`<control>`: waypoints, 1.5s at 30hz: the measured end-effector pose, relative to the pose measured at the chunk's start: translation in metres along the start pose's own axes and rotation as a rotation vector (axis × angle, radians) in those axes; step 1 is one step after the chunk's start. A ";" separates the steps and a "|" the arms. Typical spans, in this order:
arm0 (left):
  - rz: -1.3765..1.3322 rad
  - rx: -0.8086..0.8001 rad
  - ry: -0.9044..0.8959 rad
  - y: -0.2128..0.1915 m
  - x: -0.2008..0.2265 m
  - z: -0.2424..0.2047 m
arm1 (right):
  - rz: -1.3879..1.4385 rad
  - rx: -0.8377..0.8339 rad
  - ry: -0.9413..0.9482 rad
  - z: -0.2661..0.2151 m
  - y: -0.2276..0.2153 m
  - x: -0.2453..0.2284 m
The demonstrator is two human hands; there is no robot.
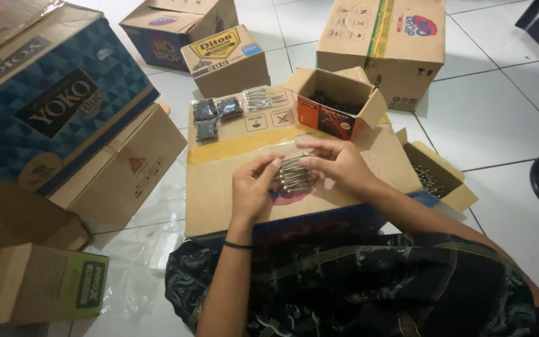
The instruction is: Bagging small metal bolts and screws into plastic packets
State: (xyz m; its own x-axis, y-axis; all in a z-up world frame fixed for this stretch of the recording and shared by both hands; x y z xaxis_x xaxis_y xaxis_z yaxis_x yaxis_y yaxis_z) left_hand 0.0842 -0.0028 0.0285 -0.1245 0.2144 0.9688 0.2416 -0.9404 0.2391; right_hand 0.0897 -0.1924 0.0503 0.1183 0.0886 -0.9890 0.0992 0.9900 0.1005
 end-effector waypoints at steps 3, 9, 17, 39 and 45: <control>0.056 -0.039 0.067 0.006 0.007 -0.002 | -0.156 -0.055 -0.048 -0.018 -0.003 -0.037; 0.216 -0.115 0.175 0.005 0.009 -0.002 | -0.212 0.335 -0.302 -0.001 -0.174 -0.035; 0.202 -0.111 0.077 0.010 0.023 -0.008 | -1.433 0.169 0.393 0.051 -0.332 0.151; 0.073 -0.174 0.080 0.008 0.012 -0.011 | -1.587 0.122 0.310 0.067 -0.403 0.260; 0.066 -0.172 0.061 0.008 0.016 -0.014 | -1.002 0.474 0.105 0.041 -0.342 0.096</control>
State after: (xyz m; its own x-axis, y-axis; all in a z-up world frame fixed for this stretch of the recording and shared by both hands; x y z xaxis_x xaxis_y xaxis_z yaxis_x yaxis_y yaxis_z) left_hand 0.0704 -0.0107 0.0448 -0.1729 0.1394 0.9750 0.0835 -0.9843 0.1555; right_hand 0.1078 -0.5269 -0.0741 -0.3084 -0.6963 -0.6482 0.4731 0.4789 -0.7395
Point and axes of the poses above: each hand's wrist, its own z-axis towards the middle knuckle, its own y-axis out of the palm, x = y × z, the point moved 10 cm from there along z, towards the middle knuckle, and after that the axes turned 14 degrees about x, right-handed, at the moved point
